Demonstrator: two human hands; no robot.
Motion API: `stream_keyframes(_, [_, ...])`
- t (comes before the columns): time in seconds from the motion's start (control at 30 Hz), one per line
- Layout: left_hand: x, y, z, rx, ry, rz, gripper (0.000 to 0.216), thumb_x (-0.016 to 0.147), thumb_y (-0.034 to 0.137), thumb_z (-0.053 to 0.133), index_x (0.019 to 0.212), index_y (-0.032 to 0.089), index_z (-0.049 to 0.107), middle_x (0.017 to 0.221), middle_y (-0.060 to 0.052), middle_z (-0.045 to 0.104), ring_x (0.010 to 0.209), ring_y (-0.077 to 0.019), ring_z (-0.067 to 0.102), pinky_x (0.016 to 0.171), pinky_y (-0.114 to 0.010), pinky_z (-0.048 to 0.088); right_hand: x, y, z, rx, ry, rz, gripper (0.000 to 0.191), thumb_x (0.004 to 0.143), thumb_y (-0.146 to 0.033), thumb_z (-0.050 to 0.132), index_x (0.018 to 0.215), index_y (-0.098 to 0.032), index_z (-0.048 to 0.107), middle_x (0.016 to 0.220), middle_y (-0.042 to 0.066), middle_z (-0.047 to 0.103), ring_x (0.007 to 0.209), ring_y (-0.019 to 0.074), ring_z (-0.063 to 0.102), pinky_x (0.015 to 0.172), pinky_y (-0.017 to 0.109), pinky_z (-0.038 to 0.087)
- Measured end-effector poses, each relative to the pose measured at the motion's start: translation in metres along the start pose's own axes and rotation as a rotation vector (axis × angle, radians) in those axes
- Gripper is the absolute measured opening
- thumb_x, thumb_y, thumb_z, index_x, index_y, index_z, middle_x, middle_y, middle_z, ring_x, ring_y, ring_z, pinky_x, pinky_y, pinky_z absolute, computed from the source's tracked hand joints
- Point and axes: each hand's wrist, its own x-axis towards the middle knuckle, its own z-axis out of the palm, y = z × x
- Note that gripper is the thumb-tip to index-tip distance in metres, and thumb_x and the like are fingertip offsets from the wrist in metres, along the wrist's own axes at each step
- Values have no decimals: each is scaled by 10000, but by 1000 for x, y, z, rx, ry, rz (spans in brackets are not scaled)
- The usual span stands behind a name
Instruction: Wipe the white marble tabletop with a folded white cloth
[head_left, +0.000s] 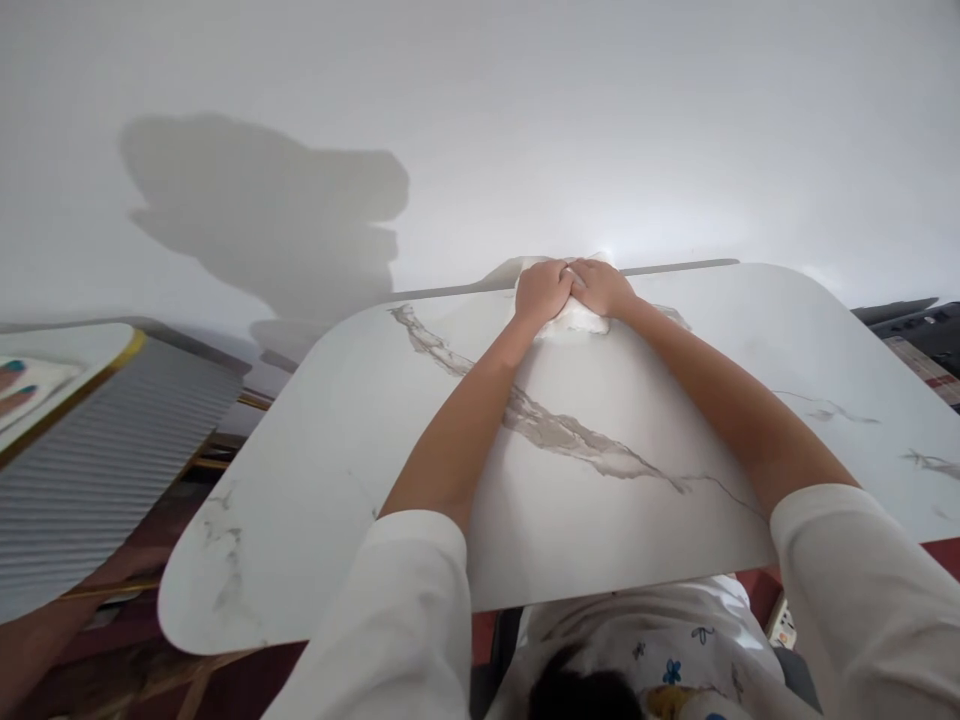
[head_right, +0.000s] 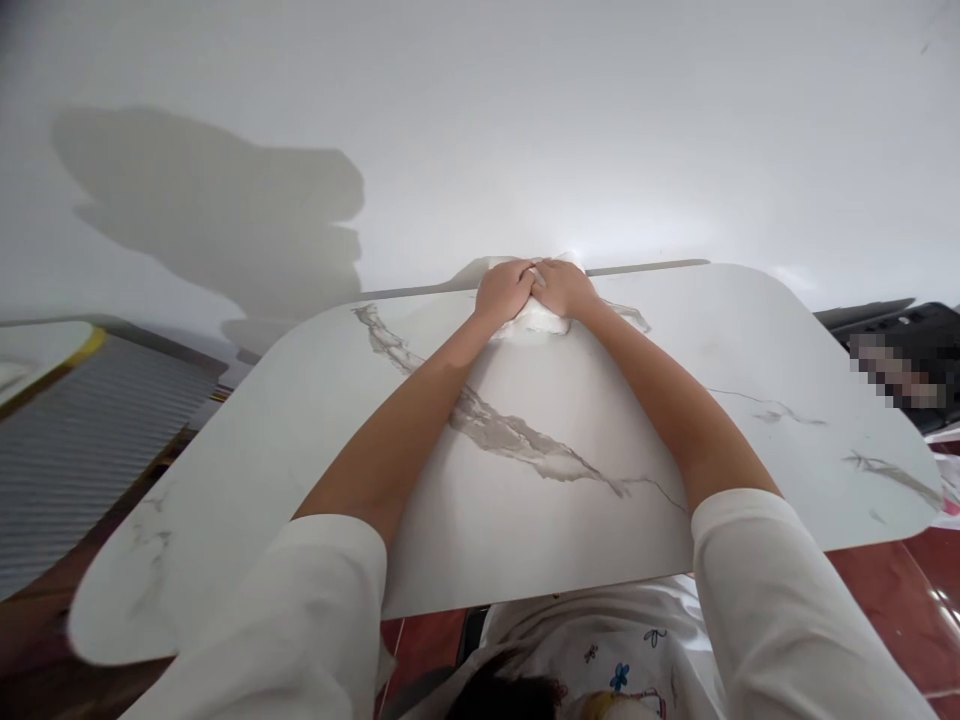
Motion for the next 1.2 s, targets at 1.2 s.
stream_keyframes(1.2, [-202,79,-64,6,-87,154,421,909,238,324,1235,139,570,1334,-112,592,1263,-251,502,1105,-424,379,-199,-128,-48,-57,-80,86,584,938,-274,344,1448,6,395,1530,190,397,1437,302,330,1199,444,244])
